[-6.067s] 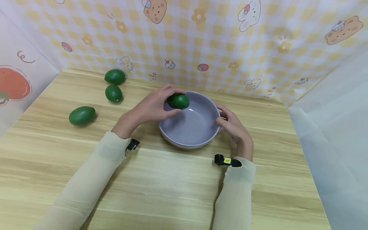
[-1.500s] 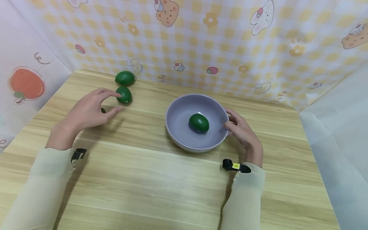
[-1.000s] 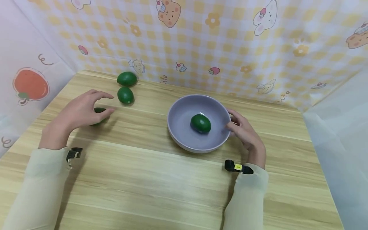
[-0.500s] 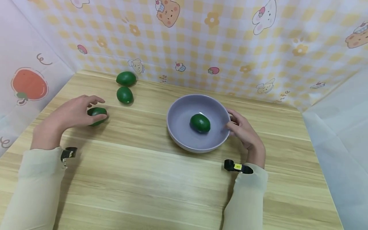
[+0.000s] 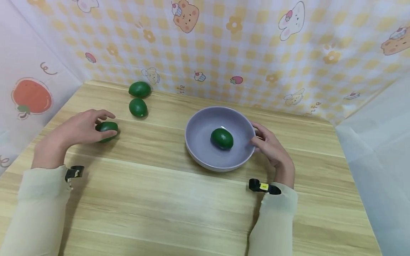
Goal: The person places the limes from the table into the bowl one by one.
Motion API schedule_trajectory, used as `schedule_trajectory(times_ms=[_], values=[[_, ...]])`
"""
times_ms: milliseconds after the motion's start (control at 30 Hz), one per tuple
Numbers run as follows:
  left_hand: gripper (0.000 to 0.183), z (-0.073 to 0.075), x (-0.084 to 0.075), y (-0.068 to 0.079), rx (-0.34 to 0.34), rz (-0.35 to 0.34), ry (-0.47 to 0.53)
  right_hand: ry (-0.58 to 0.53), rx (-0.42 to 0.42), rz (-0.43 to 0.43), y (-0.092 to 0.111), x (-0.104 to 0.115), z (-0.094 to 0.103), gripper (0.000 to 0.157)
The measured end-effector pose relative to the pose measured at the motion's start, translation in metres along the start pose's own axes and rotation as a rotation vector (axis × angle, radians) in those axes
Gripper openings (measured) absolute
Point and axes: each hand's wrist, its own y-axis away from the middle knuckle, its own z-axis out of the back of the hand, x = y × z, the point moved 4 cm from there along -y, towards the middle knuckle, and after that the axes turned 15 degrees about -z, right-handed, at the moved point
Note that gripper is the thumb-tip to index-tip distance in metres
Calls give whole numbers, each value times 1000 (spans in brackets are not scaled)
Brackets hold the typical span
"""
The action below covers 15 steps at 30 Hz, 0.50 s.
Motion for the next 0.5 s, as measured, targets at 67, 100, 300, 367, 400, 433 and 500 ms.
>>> schedule_trajectory(times_ms=[67,100,300,367,400,433,500], values=[[65,1,0,0,2,-2,6,0,-3,-1,0,0,0,60],[65,1,-1,0,4,-4,8,1,-6,-1,0,0,0,60],[62,0,-2,0,18,-19,-18,-8,-11,5,0,0,0,61],[60,-1,-1,0,22,-17,-22,-18,-4,8,0,0,0,60],[60,-2,-1,1,24,-17,-21,-19,-4,9,0,-1,0,60],[60,-2,-1,1,27,-15,-19,-18,-3,11,0,-1,0,60],[58,-2,0,1,29,-15,-17,-16,-1,10,0,-1,0,60]])
